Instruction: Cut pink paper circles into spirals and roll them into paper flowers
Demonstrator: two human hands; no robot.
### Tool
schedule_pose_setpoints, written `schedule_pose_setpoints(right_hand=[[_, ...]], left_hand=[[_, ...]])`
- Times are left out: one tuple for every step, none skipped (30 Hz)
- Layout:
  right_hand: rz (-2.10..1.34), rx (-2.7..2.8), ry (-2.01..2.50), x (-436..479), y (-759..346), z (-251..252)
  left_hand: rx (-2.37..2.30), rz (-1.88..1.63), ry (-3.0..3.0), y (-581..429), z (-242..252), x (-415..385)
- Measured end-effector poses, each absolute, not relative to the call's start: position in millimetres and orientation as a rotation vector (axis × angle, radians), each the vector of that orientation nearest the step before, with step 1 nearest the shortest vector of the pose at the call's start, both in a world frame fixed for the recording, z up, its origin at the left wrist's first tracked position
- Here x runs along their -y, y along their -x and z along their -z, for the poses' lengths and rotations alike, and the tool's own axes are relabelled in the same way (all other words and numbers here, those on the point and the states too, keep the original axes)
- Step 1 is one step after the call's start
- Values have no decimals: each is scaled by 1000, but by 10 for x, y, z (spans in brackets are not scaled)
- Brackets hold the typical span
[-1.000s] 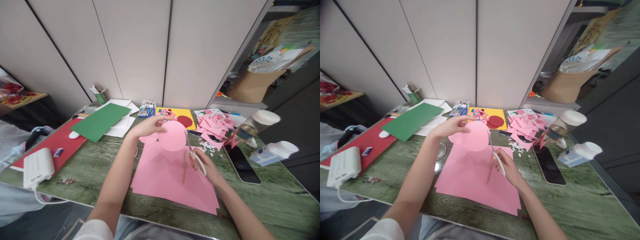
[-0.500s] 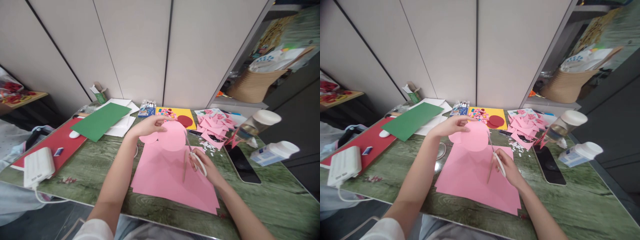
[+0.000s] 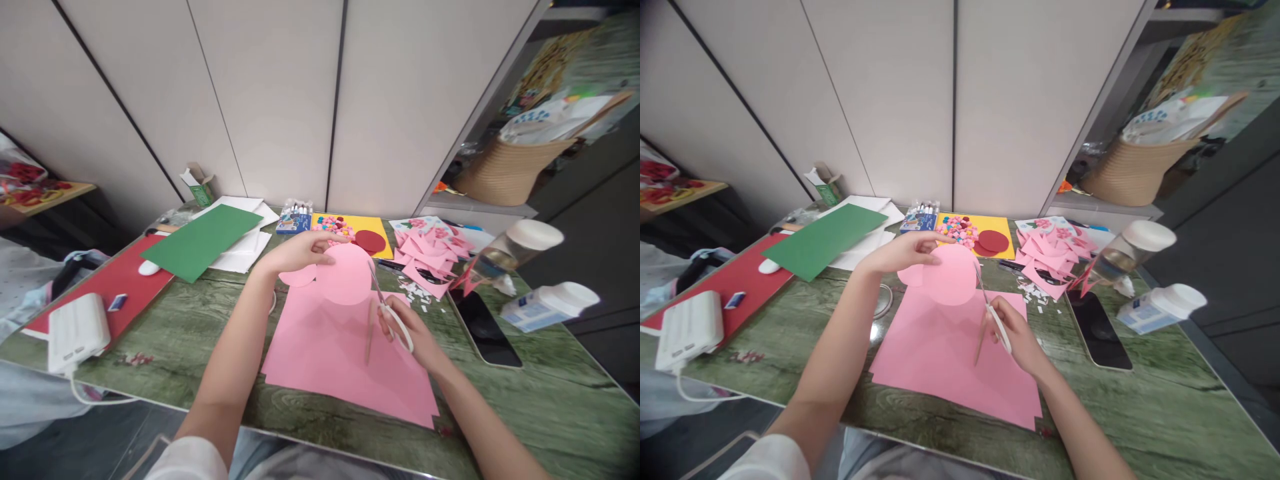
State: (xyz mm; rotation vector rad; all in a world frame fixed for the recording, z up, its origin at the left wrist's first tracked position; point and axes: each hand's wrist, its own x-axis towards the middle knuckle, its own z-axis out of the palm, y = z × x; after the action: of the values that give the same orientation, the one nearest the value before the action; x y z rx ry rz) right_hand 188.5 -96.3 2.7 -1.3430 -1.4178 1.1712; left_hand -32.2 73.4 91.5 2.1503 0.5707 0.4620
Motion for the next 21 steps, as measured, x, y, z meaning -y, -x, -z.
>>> schedule_pose_setpoints(right_hand=[[-1170, 1417, 1343, 959, -1883, -23], [-1169, 1416, 1342, 956, -1883, -19], [-1169, 1416, 1342, 953, -1882, -13], [-1169, 1416, 1342, 951, -1883, -6], [-1170, 1417, 1341, 950, -1885, 1], [-1171, 1418, 1340, 950, -1887, 8], [-1173, 1418, 1339, 951, -1890, 14], [-1176, 1419, 1338, 953, -1893, 19], [-1180, 1419, 1338, 955, -1895, 23], [-1185, 1418, 1339, 957, -1896, 24], [-1190, 1419, 1339, 959, -1897, 23], [-1193, 1420, 1340, 960, -1896, 19], [-1194, 1421, 1342, 960, -1894, 14], [-1196, 1421, 1344, 960, -1892, 6], [-1199, 1419, 1346, 959, -1889, -2], [-1206, 1413, 1348, 959, -1886, -10], [-1216, 1405, 1349, 959, -1883, -19], [-1225, 1399, 1347, 960, -1880, -26], [-1232, 1397, 1341, 961, -1878, -32], [-1237, 1400, 1330, 963, -1877, -36], [-1237, 1404, 1317, 964, -1876, -38]], left_hand=[[-572, -467, -2145, 324, -910, -739], [-572, -471, -2142, 326, -906, -744], [-569, -473, -2141, 328, -905, -747], [-565, -473, -2139, 331, -907, -750], [-560, -472, -2137, 334, -909, -753], [-555, -469, -2133, 338, -913, -756], [-550, -466, -2129, 342, -917, -758], [-546, -464, -2125, 346, -920, -761], [-542, -465, -2123, 351, -924, -763], [-541, -468, -2122, 356, -928, -764], [-540, -473, -2122, 360, -931, -765], [-540, -477, -2122, 364, -935, -765], [-541, -479, -2121, 367, -939, -766], [-542, -479, -2120, 368, -941, -766], [-541, -478, -2117, 369, -943, -766], [-539, -476, -2113, 368, -943, -767], [-535, -474, -2109, 365, -941, -767], [-530, -471, -2105, 362, -939, -766], [-523, -466, -2102, 357, -936, -764], [-518, -460, -2100, 353, -933, -760], [-517, -453, -2099, 348, -931, -754]])
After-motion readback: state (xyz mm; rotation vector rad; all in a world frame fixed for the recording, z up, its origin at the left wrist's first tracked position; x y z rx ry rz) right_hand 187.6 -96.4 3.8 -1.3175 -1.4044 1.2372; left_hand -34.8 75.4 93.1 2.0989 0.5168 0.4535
